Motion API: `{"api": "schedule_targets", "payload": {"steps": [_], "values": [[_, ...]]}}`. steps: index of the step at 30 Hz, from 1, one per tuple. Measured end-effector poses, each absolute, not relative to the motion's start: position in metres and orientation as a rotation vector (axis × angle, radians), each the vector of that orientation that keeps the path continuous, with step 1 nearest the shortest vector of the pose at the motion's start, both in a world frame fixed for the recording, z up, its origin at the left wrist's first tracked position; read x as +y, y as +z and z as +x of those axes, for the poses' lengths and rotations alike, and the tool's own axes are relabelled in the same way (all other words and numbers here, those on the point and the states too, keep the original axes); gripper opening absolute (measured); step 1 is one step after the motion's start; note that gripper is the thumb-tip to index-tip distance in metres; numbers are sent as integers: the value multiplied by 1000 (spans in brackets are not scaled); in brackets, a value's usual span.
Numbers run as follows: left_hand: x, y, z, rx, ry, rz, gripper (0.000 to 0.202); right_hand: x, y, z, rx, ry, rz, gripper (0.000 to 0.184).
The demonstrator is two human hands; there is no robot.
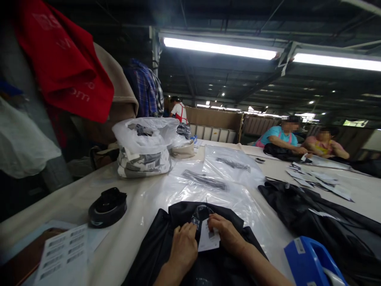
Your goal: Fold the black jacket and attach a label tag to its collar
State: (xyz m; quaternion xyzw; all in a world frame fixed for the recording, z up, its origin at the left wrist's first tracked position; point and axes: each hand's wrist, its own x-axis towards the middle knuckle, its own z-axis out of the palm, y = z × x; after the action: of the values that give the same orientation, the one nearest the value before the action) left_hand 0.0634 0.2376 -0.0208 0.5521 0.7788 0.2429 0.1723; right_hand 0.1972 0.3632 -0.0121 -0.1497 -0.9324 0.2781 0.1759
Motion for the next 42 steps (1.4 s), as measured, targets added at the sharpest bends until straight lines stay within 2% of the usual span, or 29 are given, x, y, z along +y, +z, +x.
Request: {"api": "schedule_targets", "payload": {"steps": [10,19,23,26,29,33,37,39,42], "values": [[242,-33,53,1975,585,1566,67,362,-11,200,-2638,762,-565,12],[242,-15,47,2161,889,1398,50,361,-8,203,-2725,697,-449,15],[238,-20,58,2076,948,1631,44,357,-6,202,-2729,670,-414,13],[238,-23,64,1845,899,1856,56,354,-3,202,-2730,673,-406,14],[238,-24,64,1745,866,1933,57,353,-3,202,-2726,684,-426,17],[240,-28,63,1755,725,2002,81,355,-8,202,-2701,687,-490,22],[244,-36,64,1818,643,2095,60,353,-12,205,-2669,664,-569,26],[247,-38,65,1841,658,2102,57,349,-13,207,-2642,621,-705,35],[250,-39,66,1902,695,2084,54,340,-14,210,-2598,598,-1033,65]]}}
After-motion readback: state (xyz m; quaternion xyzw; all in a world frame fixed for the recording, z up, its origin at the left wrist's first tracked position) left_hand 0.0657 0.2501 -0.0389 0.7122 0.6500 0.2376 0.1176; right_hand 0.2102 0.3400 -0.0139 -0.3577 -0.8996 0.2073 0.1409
